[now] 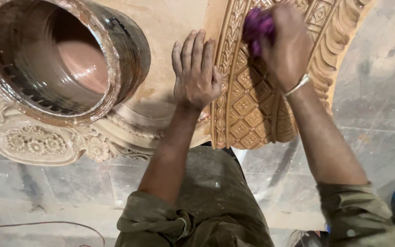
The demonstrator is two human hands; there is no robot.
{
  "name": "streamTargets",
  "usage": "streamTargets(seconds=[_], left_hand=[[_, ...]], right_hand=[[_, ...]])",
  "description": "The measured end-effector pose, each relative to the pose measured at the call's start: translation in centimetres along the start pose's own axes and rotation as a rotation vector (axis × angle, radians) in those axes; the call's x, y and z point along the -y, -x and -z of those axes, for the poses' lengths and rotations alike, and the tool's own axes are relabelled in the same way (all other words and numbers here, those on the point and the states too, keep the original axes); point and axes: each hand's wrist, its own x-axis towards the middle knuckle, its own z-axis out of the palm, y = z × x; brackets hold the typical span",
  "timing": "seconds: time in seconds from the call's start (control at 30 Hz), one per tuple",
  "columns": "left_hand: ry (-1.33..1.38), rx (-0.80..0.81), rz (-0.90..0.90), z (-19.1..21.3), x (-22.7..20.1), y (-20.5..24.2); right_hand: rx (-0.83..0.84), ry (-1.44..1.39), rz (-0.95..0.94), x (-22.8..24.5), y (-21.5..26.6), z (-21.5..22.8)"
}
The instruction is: The person wipes the surface of a carved wooden furniture piece using a purple cloth. They repeatedly dip the cloth into a bucket of liquid and continue wiping different sections of the ornate carvings.
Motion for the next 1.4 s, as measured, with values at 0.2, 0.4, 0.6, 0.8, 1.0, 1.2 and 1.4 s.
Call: streamTargets(seconds=[0.2, 0.4, 0.6, 0.8, 1.0, 1.2, 1.4], left_hand=[[-0.030, -0.074, -0.047, -0.8, 0.8, -0.2], [0.015, -0.065, -0.011, -0.2, 0.4, -0.3], [0.015, -0.068, -0.015, 0.3, -0.1, -1.0], [0.017, -0.003, 0.009, -0.5, 0.0, -0.4], [-0.027, -0.001, -0.008, -0.5, 0.1, -0.3], [-0.019, 0.006, -0.004, -0.3, -0.2, -0.2], [-0.024, 0.025, 0.018, 0.0, -0.1, -0.6]], right_hand=[[0.058, 0.086, 0.278, -0.9, -1.3, 0.7], [0.176, -0.012, 0.012, -1.9, 0.3, 3.2], [0.056, 0.027, -0.002, -3.3, -0.3, 0.8], [-0.024, 0.124, 0.028, -4.9, -4.0, 2.4], [0.177, 0.227, 0.209, -1.3, -4.4, 4.1], [-0.054, -0.171, 0.056, -1.7, -5.3, 4.3], [0.171, 0.069, -0.118, -2.3, -2.1, -1.7]])
